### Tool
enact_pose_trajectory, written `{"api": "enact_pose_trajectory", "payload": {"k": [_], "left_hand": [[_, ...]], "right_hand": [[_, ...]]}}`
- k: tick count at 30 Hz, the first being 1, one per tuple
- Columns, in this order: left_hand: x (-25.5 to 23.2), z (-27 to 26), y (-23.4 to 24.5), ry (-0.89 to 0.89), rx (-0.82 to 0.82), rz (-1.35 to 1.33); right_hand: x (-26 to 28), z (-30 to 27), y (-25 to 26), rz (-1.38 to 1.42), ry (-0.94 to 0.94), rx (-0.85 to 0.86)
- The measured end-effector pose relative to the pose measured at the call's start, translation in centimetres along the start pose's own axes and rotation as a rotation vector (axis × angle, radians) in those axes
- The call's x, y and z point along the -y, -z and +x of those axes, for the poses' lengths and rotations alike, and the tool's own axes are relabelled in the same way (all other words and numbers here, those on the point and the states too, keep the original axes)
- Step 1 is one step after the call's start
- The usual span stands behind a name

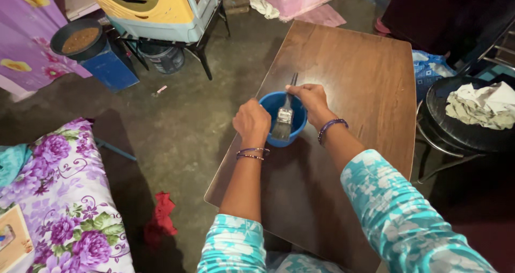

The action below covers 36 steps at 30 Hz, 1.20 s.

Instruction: The person uses a brush to scrub the surface of a wooden table, repeatedly dipping the brush into a blue plastic jug. They move the jug to different positions on the table to reach different areas and continue scrubbing the tabletop.

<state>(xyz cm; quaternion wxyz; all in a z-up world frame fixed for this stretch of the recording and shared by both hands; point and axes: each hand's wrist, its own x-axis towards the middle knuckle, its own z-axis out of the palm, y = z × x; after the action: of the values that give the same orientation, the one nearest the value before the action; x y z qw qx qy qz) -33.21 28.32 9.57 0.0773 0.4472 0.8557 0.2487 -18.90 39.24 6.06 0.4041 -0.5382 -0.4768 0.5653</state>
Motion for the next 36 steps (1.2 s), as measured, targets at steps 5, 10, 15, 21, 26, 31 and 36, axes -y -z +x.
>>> {"api": "enact_pose_trajectory", "payload": {"k": [5, 10, 15, 21, 26, 31, 36], "left_hand": [[0.5, 0.6, -0.3, -0.075, 0.029, -0.013], [-0.2, 1.8, -1.3, -0.192, 0.064, -0.013], [-0.6, 2.9, -2.4, -0.383, 0.121, -0.081], [-1.9, 3.2, -2.9, -0.526, 0.318, -0.065], [-3.0, 0.7, -3.2, -0.684, 0.417, -0.089], [-4.0, -2.9, -3.4, -0.778, 0.505, -0.110], [-5.2, -6.4, -2.9, -0.836, 0.568, -0.094]], "right_hand": [[0.0, 0.1, 0.7, 0.132, -0.077, -0.063], [0.1, -0.2, 2.5, 0.224, -0.091, -0.212], [1.0, -3.1, 5.3, 0.249, -0.080, -0.399], [0.8, -8.3, 7.1, 0.329, -0.094, -0.580], [-1.6, -12.7, 8.8, 0.460, -0.116, -0.789], [-3.4, -17.4, 11.1, 0.532, -0.112, -0.934], [-4.8, -21.2, 13.5, 0.561, -0.117, -0.978]]}}
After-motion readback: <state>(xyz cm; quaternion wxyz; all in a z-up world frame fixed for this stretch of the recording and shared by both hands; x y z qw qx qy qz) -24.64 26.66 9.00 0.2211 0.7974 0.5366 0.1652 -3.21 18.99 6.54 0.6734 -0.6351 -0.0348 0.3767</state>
